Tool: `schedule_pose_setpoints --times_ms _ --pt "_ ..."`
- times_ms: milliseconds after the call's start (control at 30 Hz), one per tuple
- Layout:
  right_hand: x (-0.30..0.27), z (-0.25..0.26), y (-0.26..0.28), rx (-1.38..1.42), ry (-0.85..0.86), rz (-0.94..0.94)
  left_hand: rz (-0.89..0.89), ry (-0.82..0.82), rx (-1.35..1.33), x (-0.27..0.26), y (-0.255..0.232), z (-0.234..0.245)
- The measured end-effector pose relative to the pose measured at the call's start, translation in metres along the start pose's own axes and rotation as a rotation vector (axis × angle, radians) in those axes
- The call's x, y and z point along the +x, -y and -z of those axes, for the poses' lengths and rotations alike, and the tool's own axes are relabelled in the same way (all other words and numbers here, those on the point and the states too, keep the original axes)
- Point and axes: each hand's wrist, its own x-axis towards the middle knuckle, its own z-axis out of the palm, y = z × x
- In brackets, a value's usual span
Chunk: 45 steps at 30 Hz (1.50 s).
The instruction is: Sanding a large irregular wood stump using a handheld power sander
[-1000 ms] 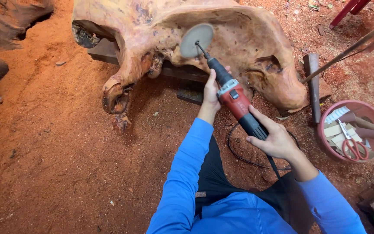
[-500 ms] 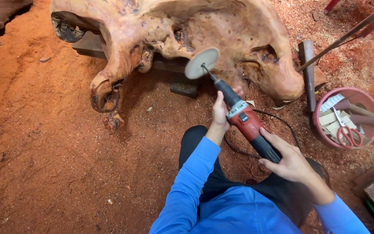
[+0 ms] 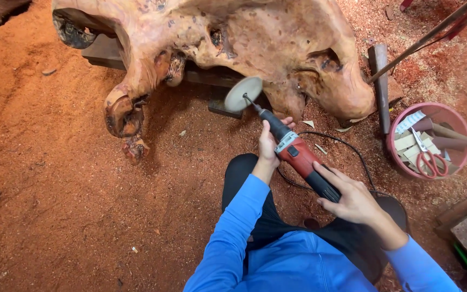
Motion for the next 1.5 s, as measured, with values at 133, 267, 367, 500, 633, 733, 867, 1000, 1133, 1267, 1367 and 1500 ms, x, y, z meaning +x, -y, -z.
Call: schedule_pose_setpoints --times_ms 133,267,367,500,633,733,867,1000,1133,1267,1367,1500 --pt "-0.012 -0.002 -0.005 -0.019 0.021 -0.037 0.006 -0.005 0.008 -0.01 0.003 -0.006" --pt "-0.048 -0.001 -0.023 -0.126 0.072 -0.126 0.093 0.015 0.088 -0.041 0.009 -0.034" --pt "-0.066 -0.006 -0.034 -0.177 0.13 -0.191 0.154 0.02 0.13 -0.056 0.01 -0.038" --pt "-0.046 -0.013 -0.026 -0.147 0.163 -0.161 0.18 -0.051 0.134 -0.052 -0.002 -0.028" --pt "-0.023 -0.019 -0.003 -0.165 0.196 -0.24 0.149 -0.059 -0.018 -0.033 0.002 0.0" --pt "-0.039 -0.021 -0.014 -0.209 0.183 -0.172 0.172 -0.007 0.046 -0.047 -0.007 -0.011" --pt "-0.066 -0.009 -0.012 -0.283 0.2 -0.306 0.259 0.133 0.138 -0.061 0.002 -0.013" --pt "-0.056 -0.014 -0.024 -0.297 0.201 -0.232 0.273 0.086 0.131 -0.062 0.001 -0.012" --pt "-0.043 -0.017 -0.014 -0.243 0.197 -0.238 0.262 0.042 0.098 -0.056 -0.011 -0.015" --pt "-0.074 -0.005 -0.021 -0.282 0.185 -0.26 0.309 0.155 0.203 -0.066 0.008 -0.01" --pt "-0.085 -0.002 -0.024 -0.29 0.22 -0.353 0.361 0.203 0.213 -0.074 0.02 -0.005" --pt "-0.062 -0.012 -0.036 -0.287 0.204 -0.253 0.296 0.126 0.098 -0.062 0.01 -0.007"
